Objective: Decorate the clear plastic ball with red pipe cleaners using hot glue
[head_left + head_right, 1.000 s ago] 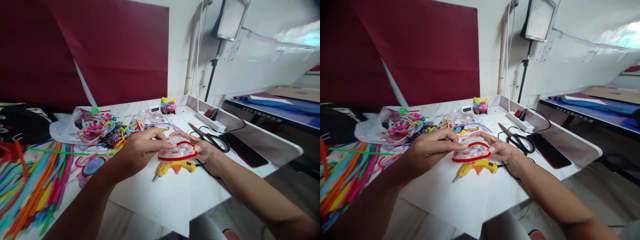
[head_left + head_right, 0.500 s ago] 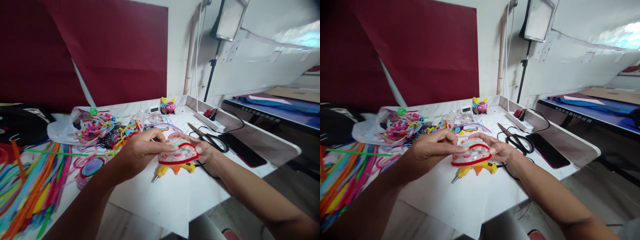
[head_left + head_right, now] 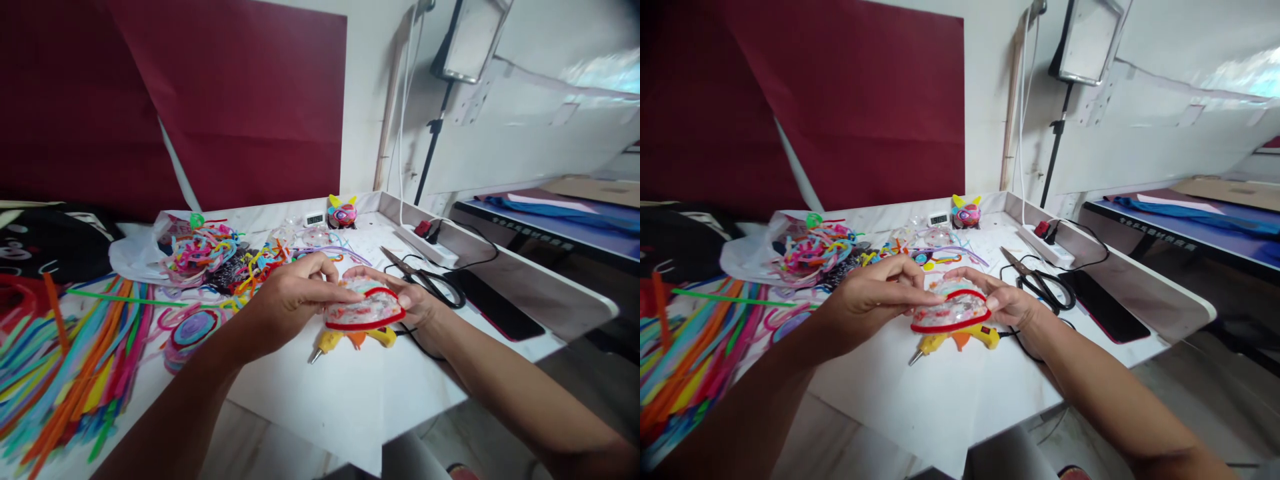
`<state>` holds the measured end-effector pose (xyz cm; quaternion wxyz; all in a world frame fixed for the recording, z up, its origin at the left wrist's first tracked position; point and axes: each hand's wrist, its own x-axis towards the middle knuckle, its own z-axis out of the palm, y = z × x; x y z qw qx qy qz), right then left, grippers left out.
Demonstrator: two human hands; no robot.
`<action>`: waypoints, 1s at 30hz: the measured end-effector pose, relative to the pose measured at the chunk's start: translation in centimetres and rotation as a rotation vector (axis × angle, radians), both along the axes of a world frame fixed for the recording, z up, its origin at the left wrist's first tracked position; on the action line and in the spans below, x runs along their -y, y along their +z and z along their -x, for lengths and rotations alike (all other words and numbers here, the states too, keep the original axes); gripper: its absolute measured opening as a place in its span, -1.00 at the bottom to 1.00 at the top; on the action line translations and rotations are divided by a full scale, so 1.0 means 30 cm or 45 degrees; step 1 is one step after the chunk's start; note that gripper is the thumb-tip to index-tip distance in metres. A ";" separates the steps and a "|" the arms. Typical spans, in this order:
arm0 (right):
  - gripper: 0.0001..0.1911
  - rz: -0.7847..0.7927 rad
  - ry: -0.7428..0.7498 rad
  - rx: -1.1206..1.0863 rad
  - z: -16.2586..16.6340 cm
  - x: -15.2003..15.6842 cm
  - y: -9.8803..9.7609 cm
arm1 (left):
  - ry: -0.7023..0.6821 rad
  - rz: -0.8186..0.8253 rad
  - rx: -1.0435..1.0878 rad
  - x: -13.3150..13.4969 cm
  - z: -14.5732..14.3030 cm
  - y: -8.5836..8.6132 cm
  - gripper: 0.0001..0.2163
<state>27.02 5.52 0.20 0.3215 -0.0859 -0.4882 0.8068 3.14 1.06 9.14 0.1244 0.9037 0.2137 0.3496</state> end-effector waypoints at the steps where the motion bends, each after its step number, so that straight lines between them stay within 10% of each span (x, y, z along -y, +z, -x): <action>1: -0.21 -0.004 -0.006 0.004 0.000 0.000 -0.001 | 0.007 0.007 0.009 0.000 0.000 0.000 -0.74; 30: -0.24 0.064 0.019 -0.107 0.002 -0.012 0.017 | 0.022 -0.151 -0.082 -0.013 0.009 -0.008 -0.70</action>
